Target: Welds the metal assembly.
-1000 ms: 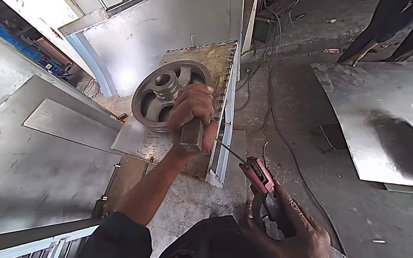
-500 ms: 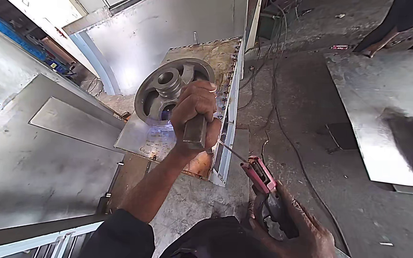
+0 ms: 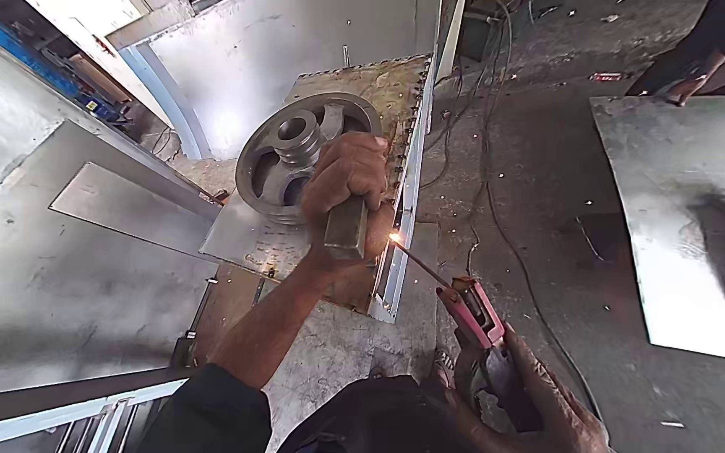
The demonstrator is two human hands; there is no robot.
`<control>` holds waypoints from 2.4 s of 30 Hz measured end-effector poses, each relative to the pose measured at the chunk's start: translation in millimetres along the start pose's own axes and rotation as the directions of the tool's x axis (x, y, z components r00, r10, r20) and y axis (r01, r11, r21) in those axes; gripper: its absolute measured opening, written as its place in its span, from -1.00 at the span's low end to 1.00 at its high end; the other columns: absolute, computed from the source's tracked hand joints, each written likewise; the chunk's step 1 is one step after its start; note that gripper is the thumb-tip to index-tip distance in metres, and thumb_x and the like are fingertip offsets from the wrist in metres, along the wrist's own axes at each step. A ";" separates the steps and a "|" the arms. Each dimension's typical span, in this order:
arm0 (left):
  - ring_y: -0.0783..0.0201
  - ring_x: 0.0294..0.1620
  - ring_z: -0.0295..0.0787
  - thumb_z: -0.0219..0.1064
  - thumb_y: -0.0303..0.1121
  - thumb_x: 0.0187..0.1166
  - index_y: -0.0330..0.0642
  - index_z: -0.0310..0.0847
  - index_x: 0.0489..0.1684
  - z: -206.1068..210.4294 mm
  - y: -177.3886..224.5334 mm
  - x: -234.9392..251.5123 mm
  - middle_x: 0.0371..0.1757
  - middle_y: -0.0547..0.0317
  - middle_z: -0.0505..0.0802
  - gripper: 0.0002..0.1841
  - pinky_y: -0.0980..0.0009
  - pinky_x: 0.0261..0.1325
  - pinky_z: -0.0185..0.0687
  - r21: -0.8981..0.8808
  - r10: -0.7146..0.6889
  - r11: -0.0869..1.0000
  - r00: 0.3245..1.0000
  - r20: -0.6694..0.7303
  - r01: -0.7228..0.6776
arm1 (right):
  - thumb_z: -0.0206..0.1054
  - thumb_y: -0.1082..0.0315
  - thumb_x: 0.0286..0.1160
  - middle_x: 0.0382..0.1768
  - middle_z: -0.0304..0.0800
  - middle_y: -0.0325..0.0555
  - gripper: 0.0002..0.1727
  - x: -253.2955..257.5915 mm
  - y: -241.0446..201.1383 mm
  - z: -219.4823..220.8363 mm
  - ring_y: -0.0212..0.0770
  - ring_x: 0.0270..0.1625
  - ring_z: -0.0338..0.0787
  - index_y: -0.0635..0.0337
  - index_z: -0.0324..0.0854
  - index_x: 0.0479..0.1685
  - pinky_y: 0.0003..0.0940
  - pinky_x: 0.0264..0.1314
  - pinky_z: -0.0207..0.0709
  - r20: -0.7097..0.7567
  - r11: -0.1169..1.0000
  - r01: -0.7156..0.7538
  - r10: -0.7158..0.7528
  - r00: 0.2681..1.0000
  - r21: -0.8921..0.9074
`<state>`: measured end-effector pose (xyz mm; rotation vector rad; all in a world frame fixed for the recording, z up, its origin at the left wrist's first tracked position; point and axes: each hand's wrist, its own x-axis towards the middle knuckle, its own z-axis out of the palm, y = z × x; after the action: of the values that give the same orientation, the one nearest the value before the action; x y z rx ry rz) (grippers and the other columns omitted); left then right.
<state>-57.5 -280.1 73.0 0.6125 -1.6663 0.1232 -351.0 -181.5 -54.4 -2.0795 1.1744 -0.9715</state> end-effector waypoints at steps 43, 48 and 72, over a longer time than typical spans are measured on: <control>0.08 0.11 0.69 0.35 -0.44 0.28 -0.13 0.45 -0.51 0.8 4.7 -4.9 -0.28 0.08 0.69 -0.87 0.09 0.41 0.57 0.015 0.004 1.000 1.000 -0.010 -0.004 | 0.66 -0.29 -0.05 0.12 0.84 0.30 0.18 -10.1 -0.4 -13.1 -0.12 0.03 0.87 0.46 0.47 0.56 -0.23 0.15 0.70 0.077 1.000 -0.009 0.009 0.997 -0.008; 0.06 0.08 0.68 0.34 -0.43 0.30 -0.14 0.45 -0.52 0.0 2.3 -7.4 -0.30 0.08 0.68 -0.87 0.09 0.36 0.58 0.011 0.026 1.000 1.000 -0.013 -0.026 | 0.67 -0.27 -0.05 0.13 0.84 0.27 0.18 -16.7 0.1 -17.3 -0.13 0.02 0.87 0.44 0.46 0.58 -0.21 0.13 0.72 0.085 0.998 -0.054 0.056 0.995 -0.018; 0.11 0.15 0.67 0.40 -0.41 0.27 -0.11 0.44 -0.49 -13.2 45.8 -13.8 -0.25 0.11 0.67 -0.83 0.06 0.49 0.49 0.017 0.000 1.000 0.999 0.047 -0.001 | 0.67 -0.25 -0.05 0.17 0.83 0.29 0.16 -36.3 -12.3 -19.2 -0.14 0.10 0.85 0.46 0.47 0.56 -0.25 0.25 0.67 0.128 1.000 -0.006 0.009 0.992 -0.022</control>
<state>-65.8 -231.1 74.5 0.6318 -1.7126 0.1241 -373.5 -146.1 -45.6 -2.1190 1.1308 -0.8127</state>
